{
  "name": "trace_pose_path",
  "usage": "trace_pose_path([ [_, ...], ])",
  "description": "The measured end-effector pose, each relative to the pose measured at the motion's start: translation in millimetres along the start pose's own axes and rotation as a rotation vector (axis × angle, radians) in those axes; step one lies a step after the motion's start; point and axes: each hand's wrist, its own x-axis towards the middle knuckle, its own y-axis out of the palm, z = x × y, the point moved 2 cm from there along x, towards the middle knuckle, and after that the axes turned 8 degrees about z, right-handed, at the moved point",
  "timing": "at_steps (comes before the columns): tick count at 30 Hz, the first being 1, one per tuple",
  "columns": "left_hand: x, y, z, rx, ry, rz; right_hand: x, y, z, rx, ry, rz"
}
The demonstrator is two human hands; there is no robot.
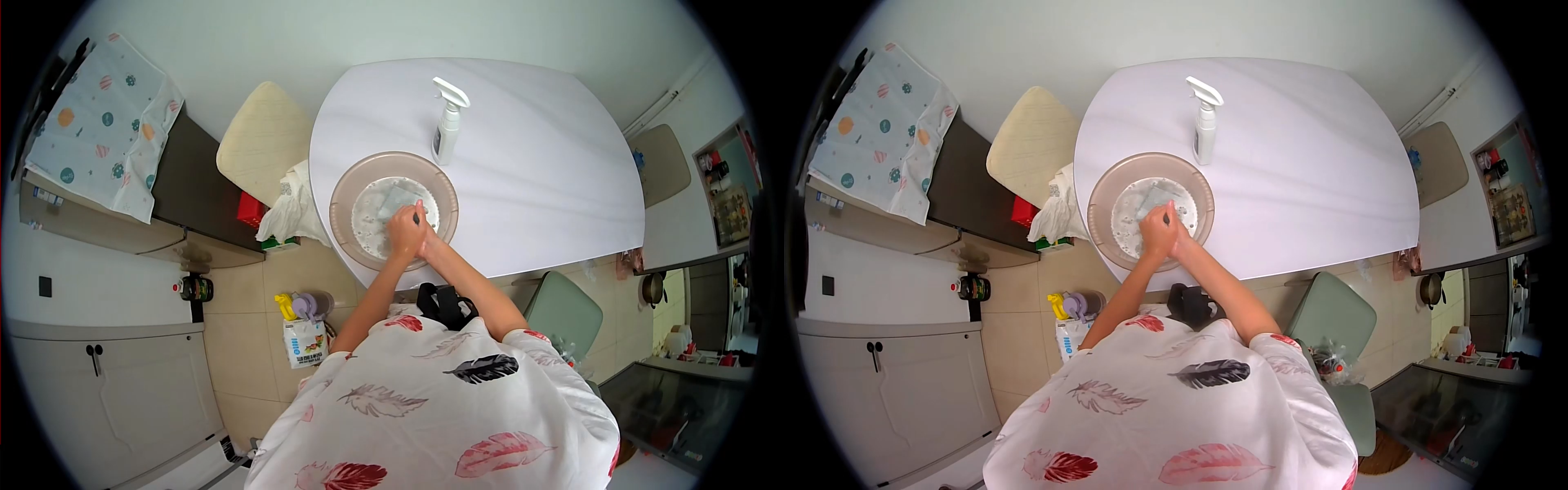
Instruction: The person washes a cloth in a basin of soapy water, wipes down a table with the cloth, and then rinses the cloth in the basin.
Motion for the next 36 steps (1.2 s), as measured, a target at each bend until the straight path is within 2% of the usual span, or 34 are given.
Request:
trace_pose_path([
  [5, -2.2, 2.5, 6.6, 0.004, -0.052, -0.023, 15.8, -13.6, -9.1, -0.210, -0.058, -0.128],
  [9, -2.6, 1.7, 11.4, 0.006, -0.105, -0.030, 8.7, 6.4, -9.8, -0.391, -0.081, -0.279],
  [14, -1.8, -2.8, 12.7, -0.006, -0.161, -0.017, -11.1, 42.3, -8.3, -0.761, -0.066, -0.542],
  [17, 2.2, -5.7, 18.8, -0.042, -0.212, -0.011, -16.1, 53.3, -6.5, -0.858, -0.081, -0.600],
  [18, 4.2, -7.5, 23.0, -0.207, -0.309, 0.029, -15.3, 49.6, -4.1, -0.855, -0.087, -0.602],
  [19, 5.2, -9.4, 27.4, -0.371, -0.407, 0.070, -14.9, 47.4, 1.2, -1.022, -0.205, -0.640],
  [20, 7.4, -13.3, 30.3, -0.370, -0.404, 0.078, -14.5, 45.8, 6.6, -1.186, -0.325, -0.677],
  [21, 11.0, -16.4, 34.3, -0.487, -0.389, 0.079, -16.7, 45.8, 15.0, -1.180, -0.332, -0.681],
  [23, 18.9, -19.7, 43.6, -0.663, -0.370, 0.111, -25.0, 52.1, 36.3, -1.002, -0.213, -0.430],
  [24, 22.5, -17.5, 42.5, -0.665, -0.365, 0.125, -33.2, 65.1, 43.7, -0.997, -0.225, -0.438],
  [26, 30.6, -13.7, 37.4, -0.689, -0.236, -0.061, -54.2, 105.0, 58.2, -0.893, -0.331, -0.279],
  [27, 35.1, -9.8, 35.4, -0.737, -0.194, -0.013, -60.5, 109.4, 69.2, -0.827, -0.330, -0.190],
  [28, 38.2, -15.8, 18.3, -0.742, -0.196, 0.002, -66.7, 111.8, 81.2, -0.823, -0.339, -0.202],
  [30, 40.4, -25.8, -12.2, -0.822, -0.385, 0.223, -81.1, 120.3, 102.9, -0.928, -0.449, -0.163],
  [31, 43.9, -26.2, -17.1, -0.757, -0.408, 0.283, -90.0, 127.1, 114.5, -0.893, -0.430, -0.166],
  [35, 61.5, -23.2, -44.9, -0.675, -0.425, 0.375, -116.0, 142.7, 160.5, -1.042, -0.419, -0.283],
  [36, 64.3, -18.6, -52.2, -0.681, -0.373, 0.390, -120.6, 145.1, 171.4, -1.043, -0.415, -0.280],
])
